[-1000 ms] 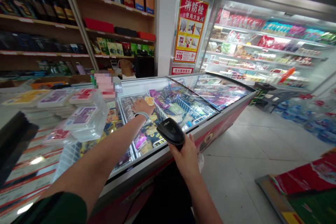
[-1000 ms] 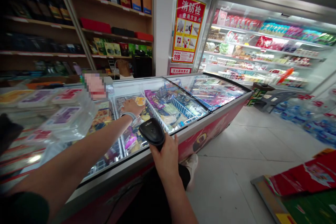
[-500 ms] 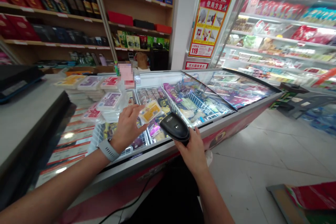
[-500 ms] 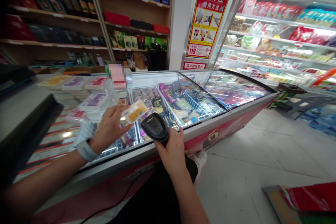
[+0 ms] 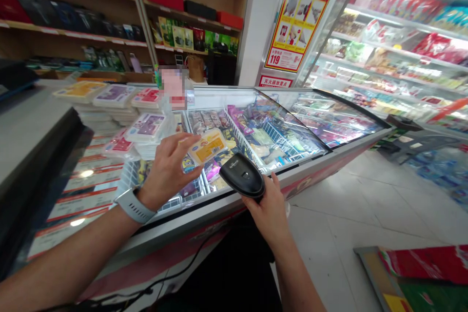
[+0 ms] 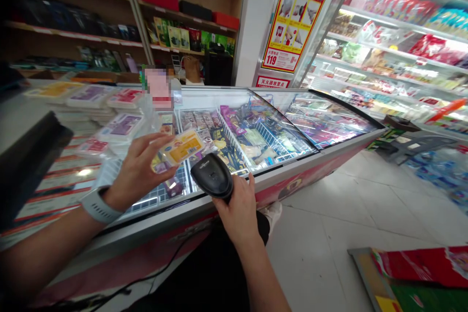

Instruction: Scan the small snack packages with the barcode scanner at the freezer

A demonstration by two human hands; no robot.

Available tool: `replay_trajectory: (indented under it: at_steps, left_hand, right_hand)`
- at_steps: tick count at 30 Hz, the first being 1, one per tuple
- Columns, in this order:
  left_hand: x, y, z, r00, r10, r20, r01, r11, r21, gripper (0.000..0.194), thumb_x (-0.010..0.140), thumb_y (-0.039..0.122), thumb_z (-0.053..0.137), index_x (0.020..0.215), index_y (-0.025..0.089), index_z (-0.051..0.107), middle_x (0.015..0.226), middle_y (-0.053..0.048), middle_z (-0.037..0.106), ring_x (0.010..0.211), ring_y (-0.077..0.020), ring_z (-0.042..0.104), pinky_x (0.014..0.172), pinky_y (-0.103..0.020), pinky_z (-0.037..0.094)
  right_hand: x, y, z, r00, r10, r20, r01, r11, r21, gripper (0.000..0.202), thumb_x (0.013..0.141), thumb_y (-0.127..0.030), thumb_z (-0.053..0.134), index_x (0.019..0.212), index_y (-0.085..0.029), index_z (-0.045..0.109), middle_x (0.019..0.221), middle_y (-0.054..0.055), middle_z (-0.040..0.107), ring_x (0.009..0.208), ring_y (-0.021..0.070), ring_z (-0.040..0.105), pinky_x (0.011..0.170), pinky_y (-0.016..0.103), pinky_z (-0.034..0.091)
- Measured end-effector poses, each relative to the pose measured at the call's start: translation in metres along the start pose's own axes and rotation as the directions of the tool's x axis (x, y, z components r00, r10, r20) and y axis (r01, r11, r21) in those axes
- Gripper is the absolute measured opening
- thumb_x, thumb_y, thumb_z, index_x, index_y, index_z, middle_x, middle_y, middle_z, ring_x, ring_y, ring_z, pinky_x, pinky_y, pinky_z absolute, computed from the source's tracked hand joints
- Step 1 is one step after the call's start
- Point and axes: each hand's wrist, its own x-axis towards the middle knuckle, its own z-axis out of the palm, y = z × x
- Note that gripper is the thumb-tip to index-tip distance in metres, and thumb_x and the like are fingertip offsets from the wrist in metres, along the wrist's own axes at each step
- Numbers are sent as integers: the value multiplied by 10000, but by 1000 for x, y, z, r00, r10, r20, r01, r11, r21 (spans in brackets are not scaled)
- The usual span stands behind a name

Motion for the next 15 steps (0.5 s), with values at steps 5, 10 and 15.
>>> replay_trajectory:
  at_steps: [5,10,15]
  left_hand:
    - [1,3,0,999,24,-21,-24,1000,9,613,820,322,665,1389,278,443,1357,-101,531,1294,-282,498,1102,-457,414]
    - [1,5,-1,1000,-5,-1,5,1000,3,611,820,337,663,1387,283,440,1357,-100,526,1298,-287,496,1103,-466,411]
    - [1,4,-1,999,22,-28,-22,1000,13,612,821,335,671,1385,261,446,1357,-109,529,1289,-290,501,1099,-462,413]
  right_hand:
    - [0,2,1,1000,-1,-3,1,1000,-11,129,849,-302,639,908,-229,551,877,38,677,880,247,644,1151,590,313]
    - [0,2,0,1000,-6,-3,6,999,-33,121,847,-302,633,890,-232,544,843,31,655,848,238,631,1148,581,328]
    - [0,1,1,1000,-9,-13,8,999,-42,113,846,-299,624,891,-225,552,839,33,659,850,237,633,1142,574,342]
